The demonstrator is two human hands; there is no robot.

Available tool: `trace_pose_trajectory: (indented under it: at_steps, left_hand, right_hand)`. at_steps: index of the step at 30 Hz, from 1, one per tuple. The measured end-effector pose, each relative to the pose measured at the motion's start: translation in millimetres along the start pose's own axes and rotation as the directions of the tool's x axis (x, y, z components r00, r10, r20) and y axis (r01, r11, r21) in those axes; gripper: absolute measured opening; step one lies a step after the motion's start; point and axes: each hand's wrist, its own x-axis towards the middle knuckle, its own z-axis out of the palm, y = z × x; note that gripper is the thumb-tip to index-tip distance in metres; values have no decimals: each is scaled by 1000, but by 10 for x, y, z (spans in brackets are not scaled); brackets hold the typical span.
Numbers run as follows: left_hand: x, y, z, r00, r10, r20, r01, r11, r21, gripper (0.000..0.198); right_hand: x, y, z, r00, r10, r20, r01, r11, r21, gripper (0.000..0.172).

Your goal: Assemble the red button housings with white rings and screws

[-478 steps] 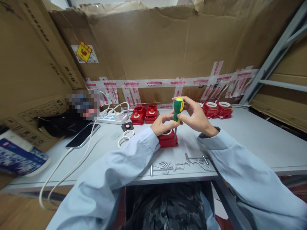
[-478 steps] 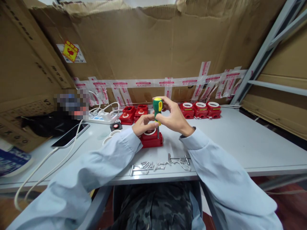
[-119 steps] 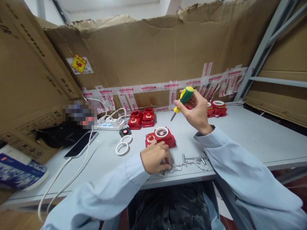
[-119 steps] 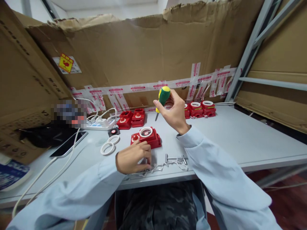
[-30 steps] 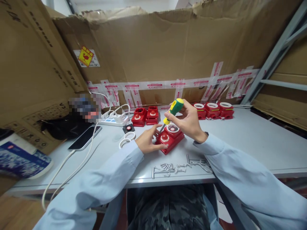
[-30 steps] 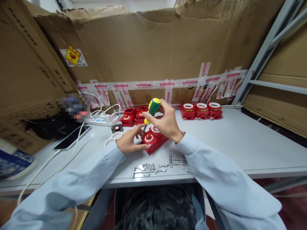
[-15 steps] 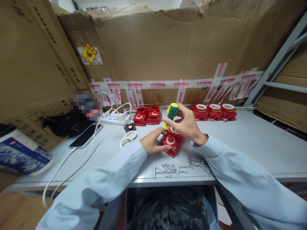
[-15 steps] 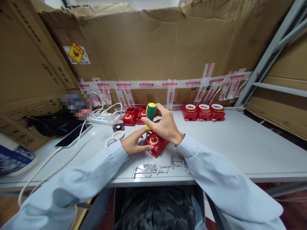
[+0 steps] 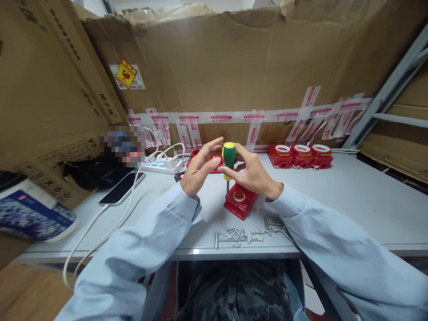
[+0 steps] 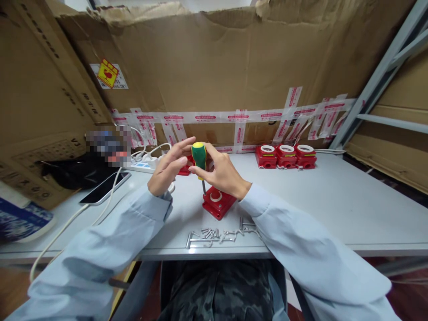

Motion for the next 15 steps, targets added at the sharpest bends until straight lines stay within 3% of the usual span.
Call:
trace_pose_trajectory:
  at_steps: [3,7,12,15]
  left_hand:
    - [61,40,79,995,25,-97,-10,988,155,42]
    - [70,62,117,978,153,-145,-82,910,407,37]
    - [107,152,89,964,258,-65,-194,848,494,34]
    - [146,183,93,969,247,-8,-216,862,458,34]
  right_hand:
    - [2,18,-25,999,-8,43,7,1000,25,45]
    - [5,40,-49,999,-14,44,12,998,57,43]
    - [0,125,-6,999,-12,49,3,986,169,46]
    - [-18,233,42,995,0,97,-31,948,317,41]
